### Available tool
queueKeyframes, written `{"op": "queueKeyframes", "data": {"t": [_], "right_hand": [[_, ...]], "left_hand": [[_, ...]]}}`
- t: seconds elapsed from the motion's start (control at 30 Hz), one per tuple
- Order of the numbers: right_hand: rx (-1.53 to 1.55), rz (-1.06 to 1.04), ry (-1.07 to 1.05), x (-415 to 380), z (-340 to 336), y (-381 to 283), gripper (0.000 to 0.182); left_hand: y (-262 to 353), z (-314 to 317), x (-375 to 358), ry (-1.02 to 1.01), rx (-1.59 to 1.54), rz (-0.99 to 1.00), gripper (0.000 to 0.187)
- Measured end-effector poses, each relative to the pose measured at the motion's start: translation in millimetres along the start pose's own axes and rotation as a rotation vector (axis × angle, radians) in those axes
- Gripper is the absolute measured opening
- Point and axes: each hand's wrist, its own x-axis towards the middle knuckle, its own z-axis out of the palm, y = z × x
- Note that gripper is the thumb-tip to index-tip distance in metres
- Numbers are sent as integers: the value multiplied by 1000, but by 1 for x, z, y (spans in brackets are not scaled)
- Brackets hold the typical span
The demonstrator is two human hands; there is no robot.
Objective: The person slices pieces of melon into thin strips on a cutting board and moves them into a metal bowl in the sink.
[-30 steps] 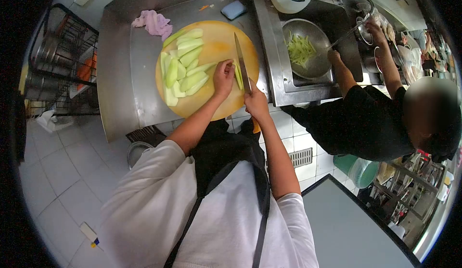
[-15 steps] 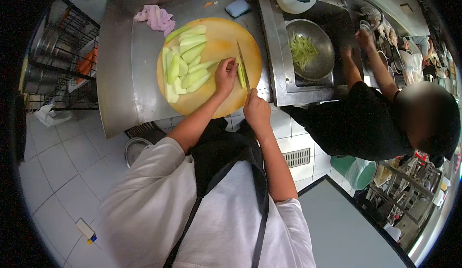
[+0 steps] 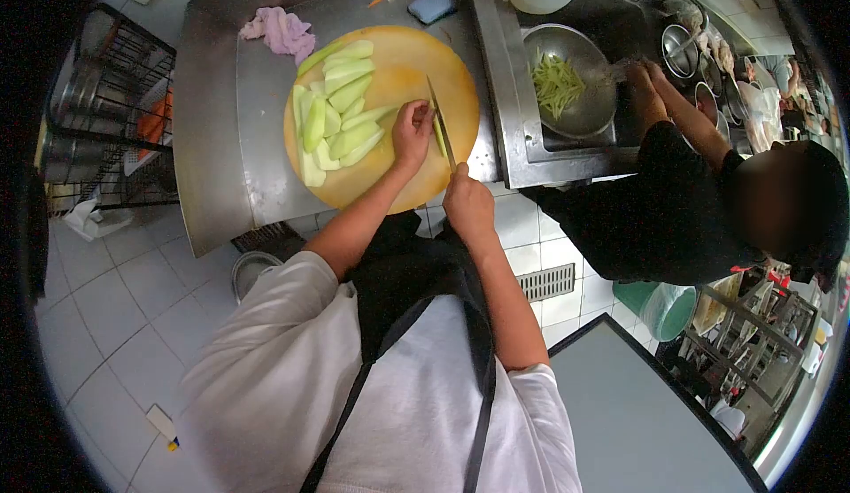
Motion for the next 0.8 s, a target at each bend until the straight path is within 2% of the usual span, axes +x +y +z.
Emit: {"op": "queueKeyframes", "data": {"t": [0.07, 0.17, 0.43, 0.67, 0.8], "right_hand": [[4, -5, -12, 1, 2, -1, 16], [-10, 9, -53, 3, 1, -3, 16], [-69, 88, -154, 11, 7, -8, 13], [-56, 59, -76, 14, 23, -1, 18], [-46, 79, -83, 19, 24, -4, 18]], "left_hand": [[0, -2, 1, -14, 32, 12, 16], [-1, 0, 2, -2, -82, -74, 19], [-3, -2, 2, -37, -41, -43, 16], [6, -4, 2, -41, -81, -118, 20], [2, -4, 1, -39, -61, -90, 19]]}}
